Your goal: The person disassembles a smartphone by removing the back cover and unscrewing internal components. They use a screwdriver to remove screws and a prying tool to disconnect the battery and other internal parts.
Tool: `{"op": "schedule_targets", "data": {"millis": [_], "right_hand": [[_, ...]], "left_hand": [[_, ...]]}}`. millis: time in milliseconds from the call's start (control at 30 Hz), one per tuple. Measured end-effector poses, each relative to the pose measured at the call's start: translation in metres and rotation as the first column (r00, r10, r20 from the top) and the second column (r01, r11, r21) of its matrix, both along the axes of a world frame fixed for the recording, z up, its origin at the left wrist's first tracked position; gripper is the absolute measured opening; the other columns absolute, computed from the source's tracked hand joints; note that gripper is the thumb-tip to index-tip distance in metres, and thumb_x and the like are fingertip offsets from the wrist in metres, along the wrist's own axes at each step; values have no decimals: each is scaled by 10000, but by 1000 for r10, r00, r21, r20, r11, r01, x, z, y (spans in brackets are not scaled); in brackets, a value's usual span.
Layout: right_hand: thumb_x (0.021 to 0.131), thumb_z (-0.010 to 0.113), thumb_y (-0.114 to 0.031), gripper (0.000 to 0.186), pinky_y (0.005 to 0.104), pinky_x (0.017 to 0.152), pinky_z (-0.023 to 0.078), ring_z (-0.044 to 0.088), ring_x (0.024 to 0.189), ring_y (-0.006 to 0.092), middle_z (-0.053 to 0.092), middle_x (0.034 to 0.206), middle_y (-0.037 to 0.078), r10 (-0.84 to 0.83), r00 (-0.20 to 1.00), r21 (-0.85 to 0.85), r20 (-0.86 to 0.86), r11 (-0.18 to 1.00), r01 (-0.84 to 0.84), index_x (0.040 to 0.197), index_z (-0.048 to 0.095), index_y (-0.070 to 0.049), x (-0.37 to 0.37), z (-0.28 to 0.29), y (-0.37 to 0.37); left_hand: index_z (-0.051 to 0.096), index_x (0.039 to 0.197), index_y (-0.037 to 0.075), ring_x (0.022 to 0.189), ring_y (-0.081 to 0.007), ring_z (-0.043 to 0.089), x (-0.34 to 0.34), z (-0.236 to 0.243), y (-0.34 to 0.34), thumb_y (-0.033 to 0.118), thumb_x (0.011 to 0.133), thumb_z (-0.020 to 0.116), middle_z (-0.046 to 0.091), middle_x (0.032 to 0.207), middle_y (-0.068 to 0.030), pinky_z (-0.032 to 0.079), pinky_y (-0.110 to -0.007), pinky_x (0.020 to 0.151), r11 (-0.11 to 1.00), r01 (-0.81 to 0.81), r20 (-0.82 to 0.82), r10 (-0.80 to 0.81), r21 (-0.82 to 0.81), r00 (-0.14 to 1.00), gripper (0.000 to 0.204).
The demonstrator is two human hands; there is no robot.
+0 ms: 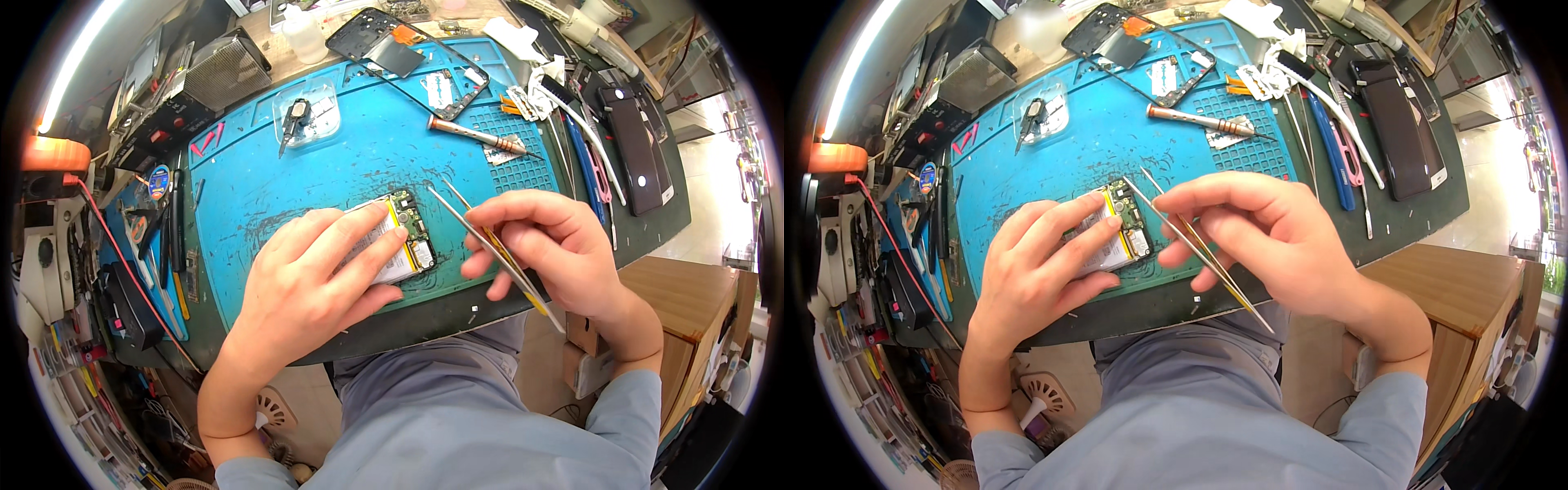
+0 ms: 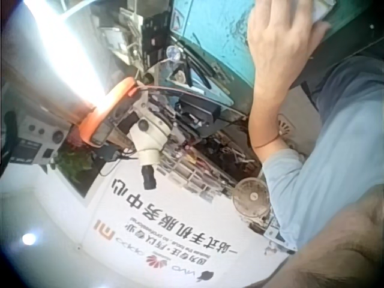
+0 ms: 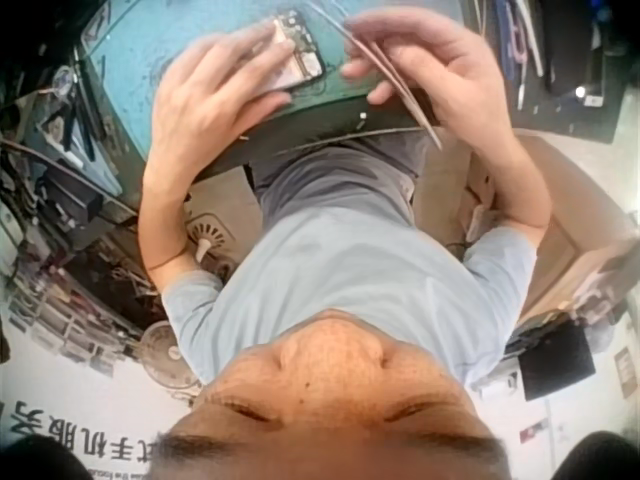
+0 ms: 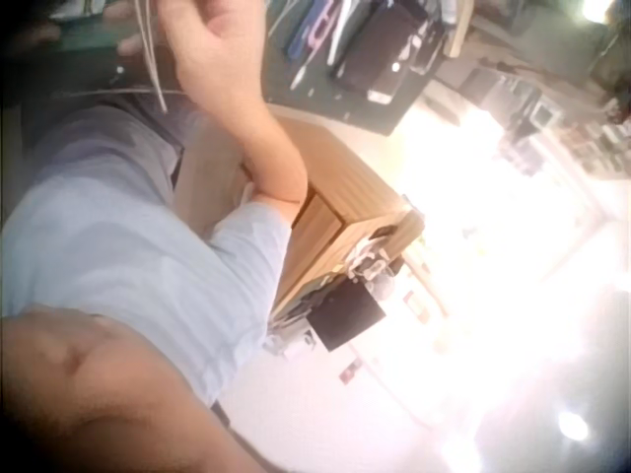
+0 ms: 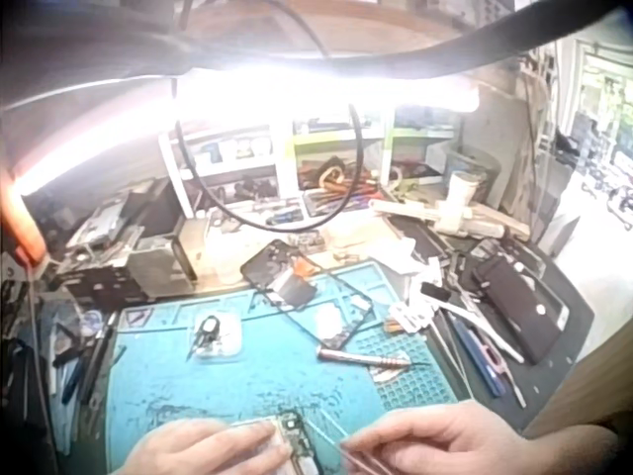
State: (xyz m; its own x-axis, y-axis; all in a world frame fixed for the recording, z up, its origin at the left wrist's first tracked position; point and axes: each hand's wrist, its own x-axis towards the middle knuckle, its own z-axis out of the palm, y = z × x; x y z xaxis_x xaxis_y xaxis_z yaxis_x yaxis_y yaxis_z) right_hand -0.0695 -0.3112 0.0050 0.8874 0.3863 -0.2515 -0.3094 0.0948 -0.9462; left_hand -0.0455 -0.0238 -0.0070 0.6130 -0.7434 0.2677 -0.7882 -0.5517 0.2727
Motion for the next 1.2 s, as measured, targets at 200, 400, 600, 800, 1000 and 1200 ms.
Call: {"op": "schedule_targets", "data": {"millis": [200, 400, 600, 800, 1000, 1200], "right_hand": [[863, 858, -112, 365, 356, 715, 572, 696, 870, 285, 679, 1038, 153, 254, 638, -381, 727, 922, 67, 1162, 686, 6, -12, -20, 12], [767, 814, 34, 356, 342, 628, 584, 711, 754, 252, 720, 994, 130, 264, 415, -416, 871, 845, 336, 1107, 709, 15, -20, -41, 28], [767, 822, 31, 354, 344, 625, 588, 720, 766, 261, 728, 1014, 143, 293, 398, -437, 870, 832, 342, 1102, 709, 27, -19, -42, 27], [778, 792, 9, 307, 332, 629, 594, 733, 779, 259, 732, 1011, 159, 326, 310, -432, 893, 817, 383, 1076, 727, 47, -17, -45, 29], [858, 756, -73, 221, 281, 620, 575, 740, 785, 207, 747, 1013, 163, 473, 99, -439, 876, 692, 573, 1038, 757, 56, -27, -51, 33], [882, 740, -76, 197, 264, 637, 571, 727, 780, 187, 753, 1019, 158, 518, 48, -430, 854, 652, 624, 1033, 770, 47, -30, -53, 36]], "left_hand": [[727, 1265, 101, 977, -306, 665, 0, 1, -1, 310, 736, 865, 692, 1331, -96, 574, -420, 867, 1000, 0, -2, -1, -6, 1000, 585], [722, 1267, 91, 966, -307, 665, 1, -2, -1, 319, 752, 857, 689, 1339, -105, 576, -423, 868, 1000, 0, -4, 0, -19, 1000, 579], [720, 1263, 84, 967, -308, 667, 0, -2, 0, 328, 760, 849, 687, 1340, -110, 575, -425, 870, 1000, 7, -1, -7, -14, 1000, 575], [720, 1263, 83, 974, -309, 670, 0, -2, 0, 326, 761, 847, 687, 1336, -110, 577, -424, 867, 1000, 7, 5, -7, -14, 1000, 572], [723, 1261, 84, 972, -308, 671, 0, -2, -1, 311, 757, 852, 687, 1337, -110, 579, -420, 862, 1000, 3, 9, -3, -16, 1000, 568], [725, 1262, 86, 974, -309, 673, -1, -2, -1, 304, 753, 854, 688, 1336, -112, 581, -418, 861, 1000, 4, 29, -4, -16, 1000, 568]]}}
